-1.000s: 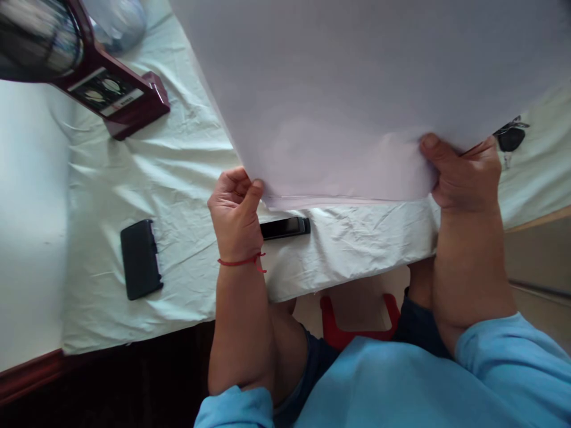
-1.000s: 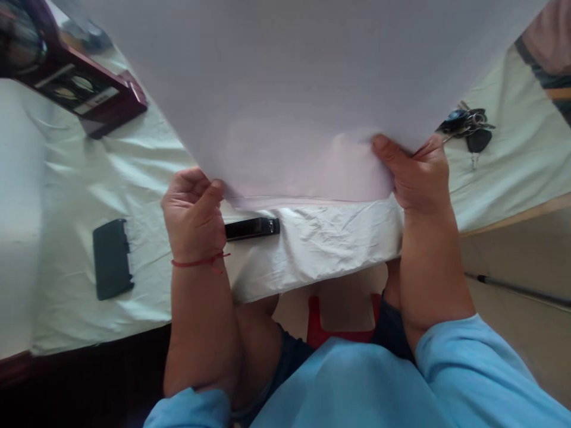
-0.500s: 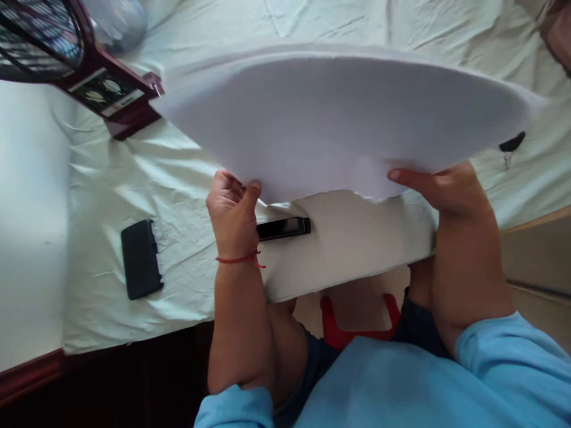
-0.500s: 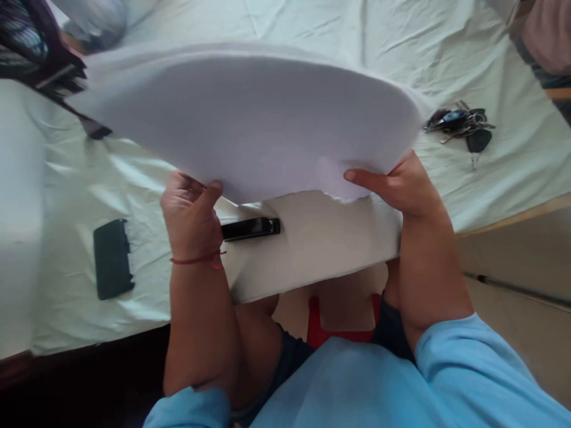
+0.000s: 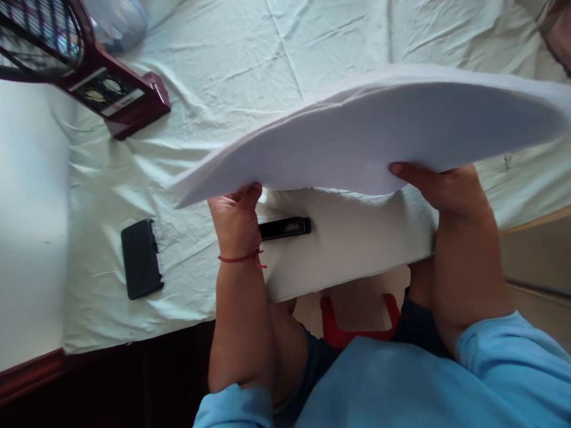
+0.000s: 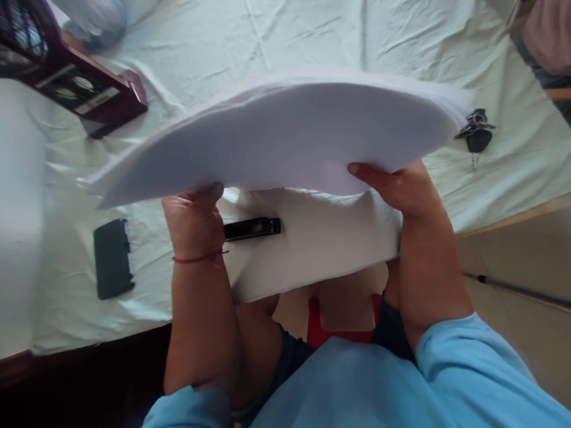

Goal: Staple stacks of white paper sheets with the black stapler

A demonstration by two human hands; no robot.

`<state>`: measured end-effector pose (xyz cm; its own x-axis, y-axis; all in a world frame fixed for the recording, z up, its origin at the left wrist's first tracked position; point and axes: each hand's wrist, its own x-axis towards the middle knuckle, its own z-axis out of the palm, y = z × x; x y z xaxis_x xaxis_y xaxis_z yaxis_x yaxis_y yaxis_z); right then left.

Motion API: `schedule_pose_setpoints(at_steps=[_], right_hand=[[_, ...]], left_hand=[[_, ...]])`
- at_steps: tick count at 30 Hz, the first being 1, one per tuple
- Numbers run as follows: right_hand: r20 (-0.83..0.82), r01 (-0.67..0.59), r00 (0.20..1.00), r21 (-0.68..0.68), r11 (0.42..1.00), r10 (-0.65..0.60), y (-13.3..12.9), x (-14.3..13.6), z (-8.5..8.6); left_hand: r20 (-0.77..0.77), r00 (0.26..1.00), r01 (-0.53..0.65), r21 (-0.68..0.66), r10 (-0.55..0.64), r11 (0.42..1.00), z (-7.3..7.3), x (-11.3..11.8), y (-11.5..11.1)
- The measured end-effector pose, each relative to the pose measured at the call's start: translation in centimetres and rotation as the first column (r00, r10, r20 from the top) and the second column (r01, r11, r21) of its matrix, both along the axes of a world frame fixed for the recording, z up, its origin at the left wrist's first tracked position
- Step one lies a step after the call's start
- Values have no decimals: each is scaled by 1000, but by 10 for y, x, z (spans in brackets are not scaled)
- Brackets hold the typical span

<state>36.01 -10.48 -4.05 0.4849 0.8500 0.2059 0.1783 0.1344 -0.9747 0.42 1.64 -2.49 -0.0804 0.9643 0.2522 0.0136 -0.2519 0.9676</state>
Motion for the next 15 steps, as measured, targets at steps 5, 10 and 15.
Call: schedule_pose_setpoints(at_steps=[5,10,15], right_hand=[[180,41,983,-83,996,-25,-2,5,4],[135,21,991,-144,989,-2,-5,2,6],[-41,70,997,-8,998,-70,3,-5,6]], left_hand=[[-93,995,28,-37,-32,999,5,2,-4],[-113,994,1,-57,-8,998,0,0,-2],[-146,988,47,-42,-52,998,3,-2,-4]])
